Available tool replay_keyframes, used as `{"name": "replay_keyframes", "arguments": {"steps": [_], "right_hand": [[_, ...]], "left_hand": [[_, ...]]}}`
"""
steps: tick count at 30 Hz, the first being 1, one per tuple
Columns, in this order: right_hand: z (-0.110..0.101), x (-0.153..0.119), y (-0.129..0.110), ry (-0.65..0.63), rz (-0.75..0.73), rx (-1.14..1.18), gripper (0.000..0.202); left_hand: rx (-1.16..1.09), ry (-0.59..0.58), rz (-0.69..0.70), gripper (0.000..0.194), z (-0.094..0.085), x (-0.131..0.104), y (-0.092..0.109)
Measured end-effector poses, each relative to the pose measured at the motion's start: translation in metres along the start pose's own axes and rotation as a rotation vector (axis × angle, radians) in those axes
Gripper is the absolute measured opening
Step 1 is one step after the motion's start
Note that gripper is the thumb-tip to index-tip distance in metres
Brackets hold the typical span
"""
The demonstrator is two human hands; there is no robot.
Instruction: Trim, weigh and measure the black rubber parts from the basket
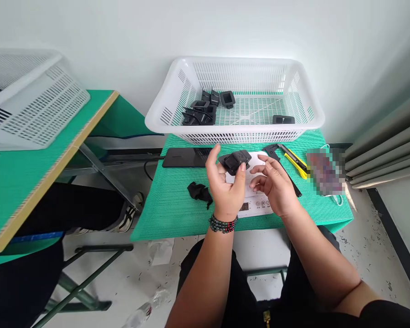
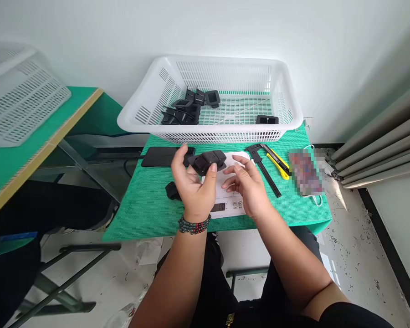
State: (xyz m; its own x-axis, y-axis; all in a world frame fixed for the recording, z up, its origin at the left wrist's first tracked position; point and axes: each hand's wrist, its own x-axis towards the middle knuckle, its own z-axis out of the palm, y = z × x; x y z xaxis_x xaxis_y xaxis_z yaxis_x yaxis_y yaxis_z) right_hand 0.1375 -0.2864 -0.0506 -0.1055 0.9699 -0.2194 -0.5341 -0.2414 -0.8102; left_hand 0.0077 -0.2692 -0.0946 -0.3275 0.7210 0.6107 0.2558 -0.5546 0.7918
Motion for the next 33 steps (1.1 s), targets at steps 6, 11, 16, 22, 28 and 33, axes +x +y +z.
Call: {"name": "replay_keyframes", "arguments": {"steps": [6, 11, 16, 22, 28, 33], "right_hand": [[-0.001, -0.002, 0.002, -0.058, -0.065, -0.113, 0.053], [-0.001, -0.002, 0.002, -0.147, -0.046, -0.189, 0.050], [-0.003, -0.001, 0.003, -0.072, -0.079, -0.144, 0.038], [-0.006, 0.003, 0.001, 0.071, -0.036, -0.072, 0.044], [-0.015, 0.002, -0.002, 0.045, -0.138, -0.440, 0.031], [-0.024, -0.005, -0.008, 0.046, -0.225, -0.727, 0.031]], "left_hand": [[0.098, -0.111, 0.124, 0.081, 0.007, -0.009, 0.010], [0.316, -0.147, 0.338, 0.092, 0.007, -0.009, 0.008], [0.360, -0.200, 0.465, 0.096, 0.008, -0.007, 0.011], [0.306, -0.258, 0.432, 0.085, 0.002, 0.000, 0.013], [0.320, -0.307, 0.348, 0.071, -0.008, 0.008, 0.012], [0.388, -0.401, 0.322, 0.064, -0.015, 0.008, 0.016]]}}
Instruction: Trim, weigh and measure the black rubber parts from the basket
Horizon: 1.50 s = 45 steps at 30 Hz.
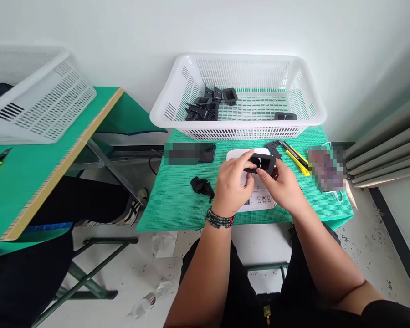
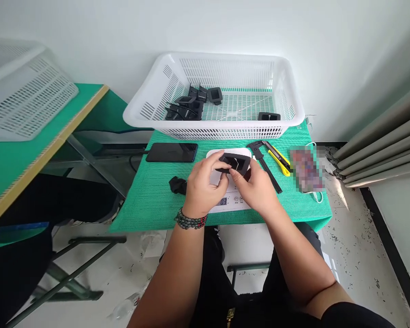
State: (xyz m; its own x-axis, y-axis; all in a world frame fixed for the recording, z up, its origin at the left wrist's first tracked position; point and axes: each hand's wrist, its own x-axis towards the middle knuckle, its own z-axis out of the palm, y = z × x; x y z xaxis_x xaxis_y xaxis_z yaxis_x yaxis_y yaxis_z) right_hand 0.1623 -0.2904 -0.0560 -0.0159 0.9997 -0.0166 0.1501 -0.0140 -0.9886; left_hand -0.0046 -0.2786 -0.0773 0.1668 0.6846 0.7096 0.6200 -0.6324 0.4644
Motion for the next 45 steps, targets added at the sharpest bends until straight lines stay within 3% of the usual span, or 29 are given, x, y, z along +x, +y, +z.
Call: {"name": "replay_keyframes", "arguments": {"steps": [6, 9, 14, 20, 27, 38, 45], "right_hand": [[-0.007, -0.001, -0.004, 0.081, 0.075, -0.352, 0.049], [-0.009, -0.002, -0.007, 0.067, 0.070, -0.517, 0.052], [-0.016, -0.006, -0.011, 0.072, 0.007, -0.579, 0.047], [-0.025, -0.012, -0.007, 0.102, -0.069, -0.539, 0.030], [-0.031, -0.024, -0.005, 0.080, -0.033, -0.607, 0.031], [-0.067, -0.037, -0.004, 0.058, 0.157, -0.792, 0.035], [-0.071, -0.042, 0.012, 0.012, 0.140, -0.965, 0.038]], "left_hand": [[0.090, -0.194, -0.066, 0.057, -0.002, -0.006, 0.002], [0.064, -0.205, -0.063, 0.057, -0.003, -0.006, 0.003], [-0.063, 0.012, -0.050, 0.052, -0.012, -0.002, 0.006], [-0.258, 0.377, -0.360, 0.034, -0.006, -0.002, -0.002], [-0.441, 0.562, -0.539, 0.026, 0.003, 0.000, -0.004], [-0.458, 0.577, -0.600, 0.022, 0.002, -0.011, 0.002], [0.036, 0.307, -0.386, 0.023, -0.003, -0.027, 0.015]]}}
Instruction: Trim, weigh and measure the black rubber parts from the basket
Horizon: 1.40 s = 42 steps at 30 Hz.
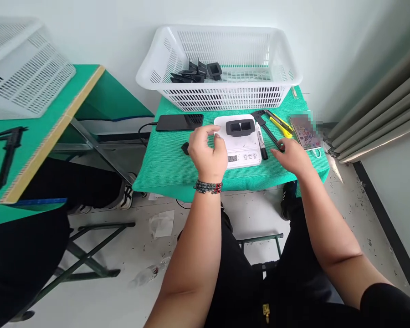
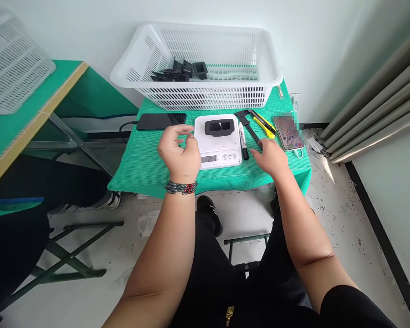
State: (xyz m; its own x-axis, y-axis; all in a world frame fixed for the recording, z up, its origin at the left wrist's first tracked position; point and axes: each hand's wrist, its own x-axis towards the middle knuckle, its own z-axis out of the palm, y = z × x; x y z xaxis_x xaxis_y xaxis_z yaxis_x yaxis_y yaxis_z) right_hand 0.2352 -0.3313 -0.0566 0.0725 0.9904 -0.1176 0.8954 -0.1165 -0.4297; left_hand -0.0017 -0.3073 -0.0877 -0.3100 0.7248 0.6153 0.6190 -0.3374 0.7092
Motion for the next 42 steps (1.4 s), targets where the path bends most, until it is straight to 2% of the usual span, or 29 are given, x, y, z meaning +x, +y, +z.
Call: {"name": "replay_keyframes", "arguments": {"steps": [5, 10, 16, 18, 25, 29, 34, 42], "right_hand": [[0.004, 0.002, 0.008, 0.019, -0.017, -0.021, 0.037], [0.007, 0.001, 0.007, 0.026, 0.005, -0.034, 0.039], [0.011, -0.004, 0.000, 0.021, 0.030, -0.082, 0.042], [0.012, -0.007, -0.003, 0.020, 0.029, -0.097, 0.044], [0.013, -0.007, -0.006, 0.006, 0.021, -0.123, 0.050], [0.013, -0.004, -0.005, 0.034, 0.021, -0.079, 0.052], [0.017, 0.004, 0.001, 0.227, -0.025, 0.015, 0.067], [0.020, 0.019, 0.012, 0.133, -0.011, -0.015, 0.077]], "left_hand": [[-0.003, -0.089, 0.140, 0.025, 0.001, -0.007, 0.001], [0.036, -0.212, 0.172, 0.029, 0.000, -0.011, 0.005], [0.201, -0.528, 0.224, 0.063, -0.004, -0.015, 0.010], [0.250, -0.579, 0.206, 0.067, -0.004, -0.015, 0.013], [0.324, -0.626, 0.106, 0.066, -0.004, -0.014, 0.019], [0.295, -0.673, 0.103, 0.067, -0.003, -0.012, 0.018], [0.276, -0.598, 0.066, 0.062, -0.001, -0.010, 0.020], [0.263, -0.472, 0.093, 0.047, -0.001, -0.010, 0.020]]}}
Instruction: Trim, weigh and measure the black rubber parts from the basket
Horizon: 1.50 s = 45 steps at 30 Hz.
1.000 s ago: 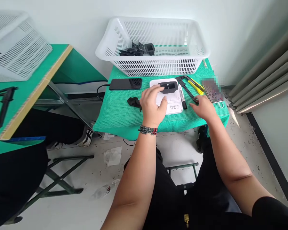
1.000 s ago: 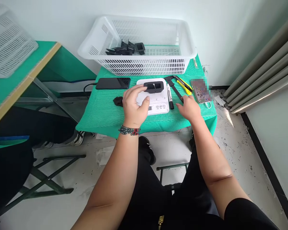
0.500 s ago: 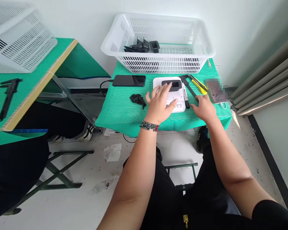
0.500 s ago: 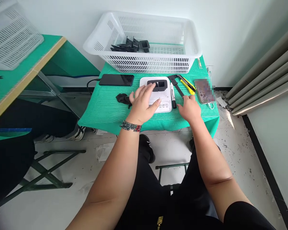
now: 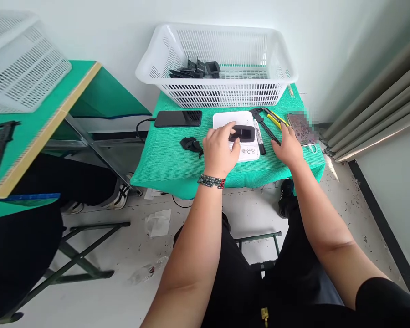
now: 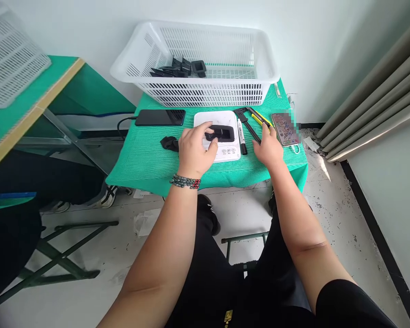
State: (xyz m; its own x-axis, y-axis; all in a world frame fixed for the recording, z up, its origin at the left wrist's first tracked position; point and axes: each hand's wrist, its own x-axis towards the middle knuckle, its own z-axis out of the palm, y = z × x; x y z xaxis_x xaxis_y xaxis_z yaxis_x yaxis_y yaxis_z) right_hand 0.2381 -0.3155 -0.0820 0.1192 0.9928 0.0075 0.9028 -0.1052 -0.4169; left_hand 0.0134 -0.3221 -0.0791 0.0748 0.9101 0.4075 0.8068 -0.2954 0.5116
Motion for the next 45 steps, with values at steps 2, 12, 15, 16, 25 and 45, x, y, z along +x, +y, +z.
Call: {"name": "replay_keyframes", "arguments": {"steps": [2, 12, 15, 16, 25, 45], "right_hand": [[-0.002, 0.001, -0.001, -0.004, 0.004, -0.003, 0.074], [-0.015, -0.009, -0.009, 0.125, 0.139, 0.003, 0.037], [-0.018, -0.012, -0.009, 0.147, 0.161, 0.018, 0.036], [-0.018, -0.013, -0.010, 0.149, 0.162, 0.019, 0.036], [-0.010, -0.011, -0.011, 0.149, 0.135, -0.057, 0.042], [-0.011, -0.001, -0.014, 0.015, 0.183, -0.093, 0.060]], "left_hand": [[0.001, 0.021, 0.001, 0.045, 0.000, 0.000, -0.001], [-0.007, -0.063, -0.010, 0.042, -0.002, -0.002, -0.006], [-0.014, -0.051, -0.004, 0.040, -0.002, -0.002, -0.007], [-0.018, -0.041, 0.001, 0.039, -0.002, -0.002, -0.006], [-0.054, -0.005, 0.060, 0.037, 0.001, -0.003, 0.002], [0.053, -0.088, 0.021, 0.033, 0.018, 0.004, 0.022]]}}
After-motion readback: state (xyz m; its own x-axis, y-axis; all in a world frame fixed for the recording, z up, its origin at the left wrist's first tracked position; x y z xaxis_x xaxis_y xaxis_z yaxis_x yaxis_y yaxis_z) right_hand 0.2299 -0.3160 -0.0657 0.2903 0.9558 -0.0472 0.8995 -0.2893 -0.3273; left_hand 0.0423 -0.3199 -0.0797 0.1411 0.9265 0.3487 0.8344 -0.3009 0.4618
